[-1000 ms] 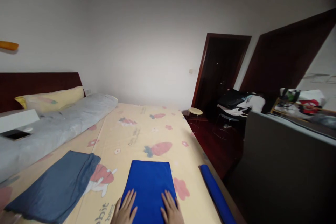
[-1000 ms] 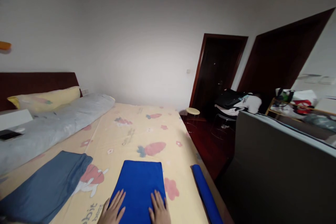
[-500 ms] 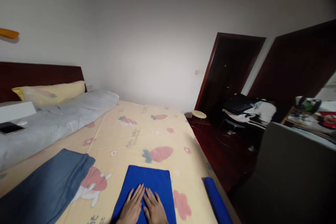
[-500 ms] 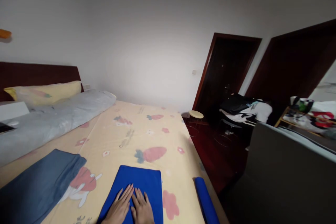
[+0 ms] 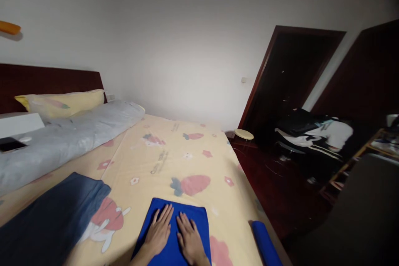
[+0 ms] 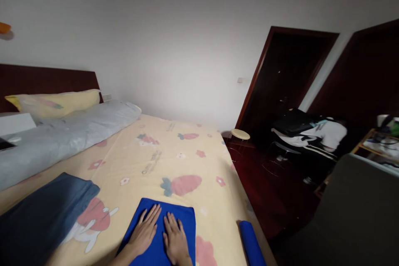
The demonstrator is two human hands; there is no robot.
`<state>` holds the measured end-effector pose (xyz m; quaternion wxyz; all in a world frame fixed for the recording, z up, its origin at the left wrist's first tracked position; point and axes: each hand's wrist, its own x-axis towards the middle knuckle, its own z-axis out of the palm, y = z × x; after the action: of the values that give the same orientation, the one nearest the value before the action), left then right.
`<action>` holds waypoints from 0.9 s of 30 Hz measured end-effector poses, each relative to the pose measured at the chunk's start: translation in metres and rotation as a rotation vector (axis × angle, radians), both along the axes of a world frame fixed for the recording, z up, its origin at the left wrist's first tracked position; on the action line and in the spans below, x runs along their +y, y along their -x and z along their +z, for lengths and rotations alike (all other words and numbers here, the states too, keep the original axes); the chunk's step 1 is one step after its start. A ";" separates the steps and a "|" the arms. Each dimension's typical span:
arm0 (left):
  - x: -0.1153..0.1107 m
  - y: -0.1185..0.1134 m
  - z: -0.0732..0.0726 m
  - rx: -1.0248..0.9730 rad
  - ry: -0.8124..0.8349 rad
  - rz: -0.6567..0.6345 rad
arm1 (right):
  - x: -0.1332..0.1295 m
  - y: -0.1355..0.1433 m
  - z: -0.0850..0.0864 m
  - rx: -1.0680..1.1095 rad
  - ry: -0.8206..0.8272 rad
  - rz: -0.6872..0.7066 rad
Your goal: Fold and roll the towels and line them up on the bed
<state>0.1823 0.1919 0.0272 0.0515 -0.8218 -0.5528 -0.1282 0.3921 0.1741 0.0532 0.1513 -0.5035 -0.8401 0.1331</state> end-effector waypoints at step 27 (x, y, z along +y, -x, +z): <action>0.038 0.005 0.001 -0.046 0.161 0.164 | 0.037 -0.041 -0.033 -0.062 0.025 -0.488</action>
<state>0.1773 0.2303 0.0283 -0.0169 -0.7722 -0.6276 -0.0977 0.4331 0.2113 0.0204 0.1468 -0.6972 -0.6963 0.0872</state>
